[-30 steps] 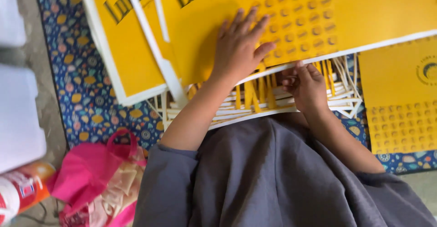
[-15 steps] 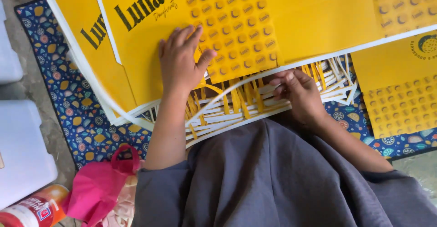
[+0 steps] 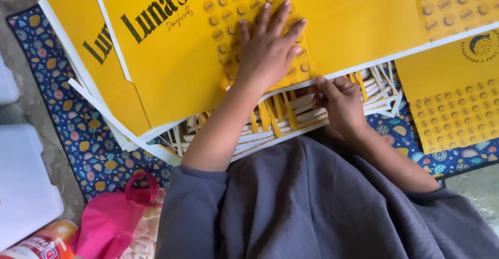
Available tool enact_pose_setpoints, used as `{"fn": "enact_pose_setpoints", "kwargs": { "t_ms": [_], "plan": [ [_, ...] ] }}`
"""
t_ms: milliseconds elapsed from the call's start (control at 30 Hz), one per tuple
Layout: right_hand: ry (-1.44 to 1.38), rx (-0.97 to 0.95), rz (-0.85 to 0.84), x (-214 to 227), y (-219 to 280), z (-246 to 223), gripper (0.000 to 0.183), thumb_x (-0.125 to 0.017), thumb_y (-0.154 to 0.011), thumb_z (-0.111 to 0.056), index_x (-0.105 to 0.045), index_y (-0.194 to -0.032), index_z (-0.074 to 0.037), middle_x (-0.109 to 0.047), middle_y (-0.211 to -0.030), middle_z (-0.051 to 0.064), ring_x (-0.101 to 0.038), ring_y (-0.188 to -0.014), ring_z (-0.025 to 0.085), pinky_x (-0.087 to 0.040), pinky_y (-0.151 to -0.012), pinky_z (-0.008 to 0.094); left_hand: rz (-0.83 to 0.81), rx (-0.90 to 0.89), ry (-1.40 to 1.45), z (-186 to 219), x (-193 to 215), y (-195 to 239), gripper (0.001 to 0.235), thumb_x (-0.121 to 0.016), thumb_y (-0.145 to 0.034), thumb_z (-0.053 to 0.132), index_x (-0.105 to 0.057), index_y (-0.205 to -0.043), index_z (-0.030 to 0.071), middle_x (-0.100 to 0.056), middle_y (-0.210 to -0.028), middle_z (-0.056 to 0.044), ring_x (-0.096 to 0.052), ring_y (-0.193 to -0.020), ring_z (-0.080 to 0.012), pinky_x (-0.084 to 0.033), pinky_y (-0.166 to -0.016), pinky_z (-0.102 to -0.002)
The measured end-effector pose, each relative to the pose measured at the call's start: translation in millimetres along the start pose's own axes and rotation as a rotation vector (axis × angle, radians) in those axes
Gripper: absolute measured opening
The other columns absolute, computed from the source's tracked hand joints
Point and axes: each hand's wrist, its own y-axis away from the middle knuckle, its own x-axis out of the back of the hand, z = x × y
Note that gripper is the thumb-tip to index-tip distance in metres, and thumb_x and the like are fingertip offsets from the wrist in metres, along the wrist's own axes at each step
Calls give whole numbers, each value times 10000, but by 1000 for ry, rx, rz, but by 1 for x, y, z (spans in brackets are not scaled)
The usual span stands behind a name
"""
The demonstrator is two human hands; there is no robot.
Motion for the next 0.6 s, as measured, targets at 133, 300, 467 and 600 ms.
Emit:
{"fn": "enact_pose_setpoints", "kwargs": {
  "t_ms": [133,300,467,600],
  "plan": [
    [-27,12,8,3,2,12,173,-618,-1051,-110,-642,-937,18,-698,-872,155,-585,-622,167,-503,-579,261,-25,-14,16,-2,-2,1,463,-552,-1043,364,-536,-1504,331,-251,-1638,-33,-170,-1495,-417,-164,-1121,-819],
    [-36,52,17,2,5,18,170,-649,-1031,-94,-673,-910,23,-686,-816,133,-576,-601,147,-511,-570,248,-55,-6,-7,-2,-1,3,472,-534,-1049,387,-509,-1519,355,-218,-1646,-4,-145,-1508,-370,-147,-1120,-826],
    [32,79,1,3,13,18,179,-642,-1031,-86,-694,-939,59,-705,-829,142,-586,-581,145,-513,-551,242,-93,1,15,0,0,8,473,-490,-1056,393,-482,-1529,376,-198,-1656,17,-113,-1517,-343,-101,-1148,-797],
    [92,81,31,7,19,22,188,-615,-1022,-47,-671,-906,91,-670,-778,153,-586,-605,177,-512,-566,260,-119,17,12,1,3,10,476,-464,-1062,401,-461,-1538,392,-180,-1661,34,-98,-1524,-324,-83,-1160,-787]
  ]
}}
